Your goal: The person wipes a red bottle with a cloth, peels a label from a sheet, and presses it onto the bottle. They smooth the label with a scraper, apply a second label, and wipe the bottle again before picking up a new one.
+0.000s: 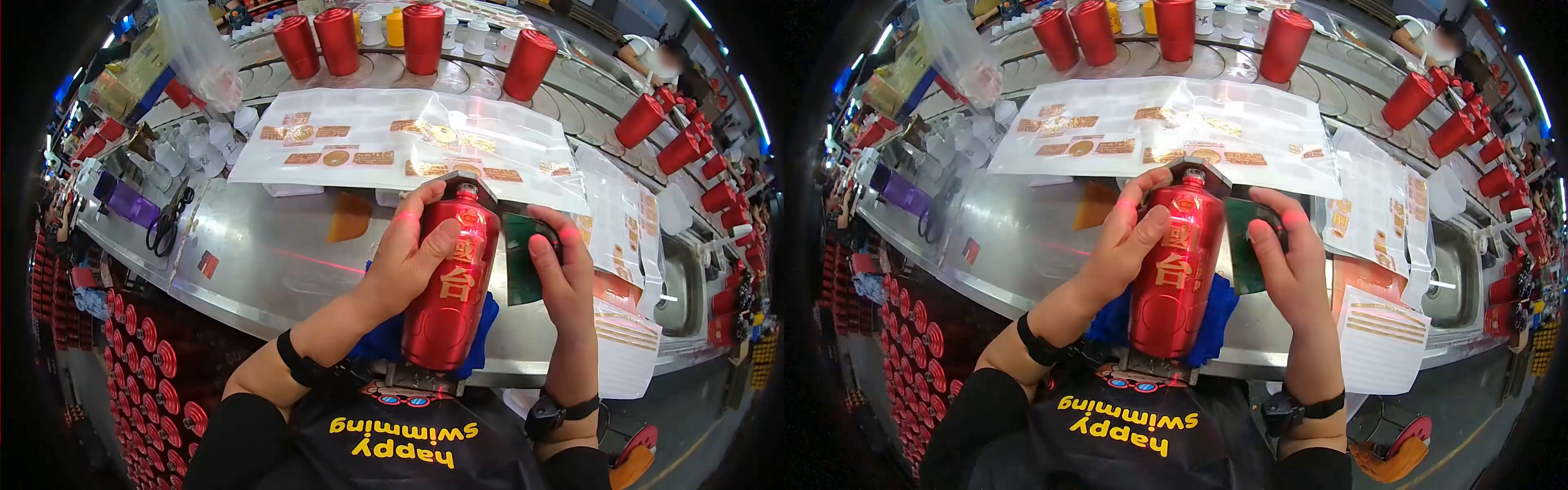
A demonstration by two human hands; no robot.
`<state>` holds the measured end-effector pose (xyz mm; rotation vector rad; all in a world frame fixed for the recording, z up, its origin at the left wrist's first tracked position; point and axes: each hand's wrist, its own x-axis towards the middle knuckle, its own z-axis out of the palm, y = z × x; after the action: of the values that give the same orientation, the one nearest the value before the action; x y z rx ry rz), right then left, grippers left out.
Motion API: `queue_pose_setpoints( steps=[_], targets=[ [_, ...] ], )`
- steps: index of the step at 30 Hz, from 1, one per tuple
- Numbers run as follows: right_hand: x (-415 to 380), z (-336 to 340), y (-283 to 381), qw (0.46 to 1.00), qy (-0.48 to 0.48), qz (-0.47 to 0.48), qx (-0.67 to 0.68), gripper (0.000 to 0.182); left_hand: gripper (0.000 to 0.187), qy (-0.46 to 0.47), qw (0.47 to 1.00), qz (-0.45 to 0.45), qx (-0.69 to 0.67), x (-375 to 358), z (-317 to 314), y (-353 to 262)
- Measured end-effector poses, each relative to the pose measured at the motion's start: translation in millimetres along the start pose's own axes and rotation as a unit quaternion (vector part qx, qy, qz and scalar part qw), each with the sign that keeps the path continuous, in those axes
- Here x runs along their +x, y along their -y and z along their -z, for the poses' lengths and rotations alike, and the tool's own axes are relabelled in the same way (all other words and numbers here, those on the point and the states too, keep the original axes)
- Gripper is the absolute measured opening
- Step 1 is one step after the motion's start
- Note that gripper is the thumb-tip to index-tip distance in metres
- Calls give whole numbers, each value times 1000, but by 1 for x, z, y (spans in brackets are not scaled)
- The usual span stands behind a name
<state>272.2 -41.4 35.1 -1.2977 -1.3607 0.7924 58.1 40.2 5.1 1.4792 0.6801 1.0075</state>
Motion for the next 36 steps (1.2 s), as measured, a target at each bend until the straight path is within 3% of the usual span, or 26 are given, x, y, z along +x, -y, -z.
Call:
queue_pose_setpoints(
  steps=[3, 5, 7, 16, 22, 25, 28, 36],
  targets=[
    [-14, -13, 3, 993, -19, 84, -80, 39, 77, 4, 1000, -1, 18, -7, 0, 4],
    [-21, -18, 4, 963, 47, 178, -198, 62, 76, 6, 999, -7, 31, -8, 0, 8],
    [-25, -25, 7, 924, 66, 235, -295, 65, 75, 6, 1000, -9, 26, -9, -1, 11],
    [-34, -24, 4, 912, 47, 228, -338, 62, 78, 35, 997, 6, -63, -15, 3, 8],
    [-42, -24, 1, 904, 44, 232, -357, 62, 90, 62, 997, 4, -50, -27, 4, 4],
    [-44, -22, 1, 905, 77, 252, -334, 62, 97, 68, 997, -6, 20, -32, 6, 12],
    [-48, -21, -1, 905, 74, 246, -339, 61, 102, 63, 998, 5, -11, -33, 3, 11],
    [-50, -21, -1, 913, 53, 230, -333, 62, 102, 81, 996, 9, -21, -34, 5, 8]
  ],
)
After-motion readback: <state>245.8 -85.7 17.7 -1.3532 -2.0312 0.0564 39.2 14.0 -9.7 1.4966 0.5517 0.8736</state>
